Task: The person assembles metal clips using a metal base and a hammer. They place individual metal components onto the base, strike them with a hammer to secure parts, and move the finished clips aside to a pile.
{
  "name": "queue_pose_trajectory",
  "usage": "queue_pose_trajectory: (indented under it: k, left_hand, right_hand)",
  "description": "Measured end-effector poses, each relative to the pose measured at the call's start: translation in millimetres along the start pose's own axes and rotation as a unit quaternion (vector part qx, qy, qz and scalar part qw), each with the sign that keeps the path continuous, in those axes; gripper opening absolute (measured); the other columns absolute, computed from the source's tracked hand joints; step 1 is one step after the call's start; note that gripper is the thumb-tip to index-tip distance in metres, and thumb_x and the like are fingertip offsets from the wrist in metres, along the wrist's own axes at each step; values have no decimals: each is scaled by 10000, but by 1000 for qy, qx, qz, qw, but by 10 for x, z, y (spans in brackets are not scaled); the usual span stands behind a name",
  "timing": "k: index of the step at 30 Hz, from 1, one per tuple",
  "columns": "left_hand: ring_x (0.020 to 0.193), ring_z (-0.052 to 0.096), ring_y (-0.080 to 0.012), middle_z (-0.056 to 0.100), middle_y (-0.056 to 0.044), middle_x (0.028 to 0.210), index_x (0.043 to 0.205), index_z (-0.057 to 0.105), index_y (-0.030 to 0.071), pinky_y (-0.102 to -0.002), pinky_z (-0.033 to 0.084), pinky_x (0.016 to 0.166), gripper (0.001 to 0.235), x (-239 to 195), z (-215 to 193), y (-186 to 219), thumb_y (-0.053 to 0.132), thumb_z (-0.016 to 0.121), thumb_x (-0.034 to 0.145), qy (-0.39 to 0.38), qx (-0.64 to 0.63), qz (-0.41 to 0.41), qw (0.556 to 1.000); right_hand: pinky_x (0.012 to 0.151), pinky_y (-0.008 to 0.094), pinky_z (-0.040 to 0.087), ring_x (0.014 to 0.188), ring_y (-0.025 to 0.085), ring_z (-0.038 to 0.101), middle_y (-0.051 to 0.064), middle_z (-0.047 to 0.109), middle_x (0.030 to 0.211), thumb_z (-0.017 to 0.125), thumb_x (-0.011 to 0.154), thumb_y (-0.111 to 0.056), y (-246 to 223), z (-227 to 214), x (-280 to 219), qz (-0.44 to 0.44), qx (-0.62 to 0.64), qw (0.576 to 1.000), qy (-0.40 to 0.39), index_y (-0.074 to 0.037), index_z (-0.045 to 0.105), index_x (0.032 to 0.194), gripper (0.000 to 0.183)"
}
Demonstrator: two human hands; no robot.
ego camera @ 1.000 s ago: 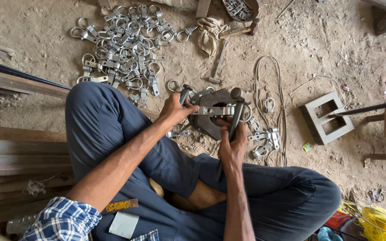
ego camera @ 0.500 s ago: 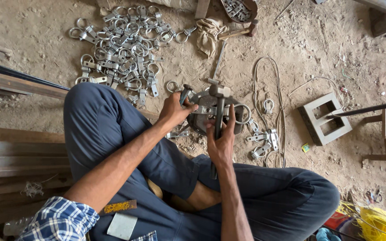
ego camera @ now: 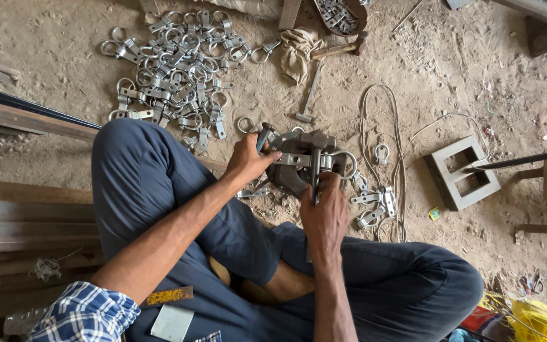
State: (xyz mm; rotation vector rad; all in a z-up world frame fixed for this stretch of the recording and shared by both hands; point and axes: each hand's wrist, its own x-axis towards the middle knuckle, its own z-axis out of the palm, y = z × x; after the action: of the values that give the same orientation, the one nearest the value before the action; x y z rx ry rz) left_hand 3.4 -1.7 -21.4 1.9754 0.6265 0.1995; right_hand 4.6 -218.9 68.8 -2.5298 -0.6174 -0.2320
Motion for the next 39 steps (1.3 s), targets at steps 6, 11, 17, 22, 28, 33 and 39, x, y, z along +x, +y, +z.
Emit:
queue_pose_trajectory:
  k: [6, 11, 17, 22, 28, 33, 39]
  left_hand:
    - [657, 652, -200, 671, -91, 774, 953, 609, 57, -380, 523, 578, 447, -40, -69, 98, 388, 868, 801, -22, -6, -32, 999]
    - [664, 657, -202, 681, -90, 754, 899, 617, 56, -381, 518, 599, 426, -27, -75, 116, 379, 877, 798, -20, 8, -21, 1000]
    - [671, 654, -189, 678, -85, 780, 918, 615, 55, -365, 521, 593, 425, -18, -36, 48, 365, 878, 794, -8, 4, -12, 1000]
    - [647, 621, -166, 649, -78, 822, 980, 597, 64, -349, 521, 538, 425, 7, -1, -6, 362, 853, 816, -25, -11, -23, 999]
    - [624, 622, -172, 648, -74, 767, 936, 602, 66, -349, 504, 528, 399, -30, -54, 82, 351, 855, 818, -26, -7, -27, 999]
    - [607, 631, -186, 649, -76, 734, 903, 604, 66, -358, 506, 528, 397, -38, -84, 121, 352, 861, 807, -21, -8, -33, 999]
    - [615, 647, -196, 653, -76, 736, 909, 604, 61, -367, 526, 547, 412, -42, -64, 87, 360, 868, 806, -11, -9, -21, 1000]
  right_hand:
    - [680, 381, 520, 685, 193, 649, 60, 665, 781, 696, 995, -208, 99, -96, 73, 88, 45, 995, 10, -93, 517, 891, 237]
    - [538, 347, 447, 586, 123, 597, 1, 564, 631, 611, 1067, -180, 161, -97, 56, 63, 67, 995, 39, -126, 405, 701, 424]
    - [392, 284, 288, 464, 68, 349, -57, 333, 566, 537, 1102, -209, 282, 6, 37, 96, 154, 983, 40, -149, 373, 705, 433]
    - [409, 280, 235, 490, 83, 245, -52, 275, 604, 505, 1116, -283, 434, 69, 19, 92, 154, 983, 36, -153, 364, 710, 449]
    - [403, 285, 226, 474, 84, 242, -53, 274, 587, 470, 1106, -381, 489, 51, 22, 124, 128, 984, -27, -169, 390, 697, 468]
    - [414, 276, 240, 504, 85, 245, -69, 297, 626, 467, 1118, -389, 545, 59, -5, 96, 130, 987, 5, -179, 442, 744, 429]
    - [542, 251, 495, 729, 86, 630, 31, 636, 877, 504, 1055, -24, 433, -27, 99, -36, 142, 983, 113, -29, 566, 1049, 63]
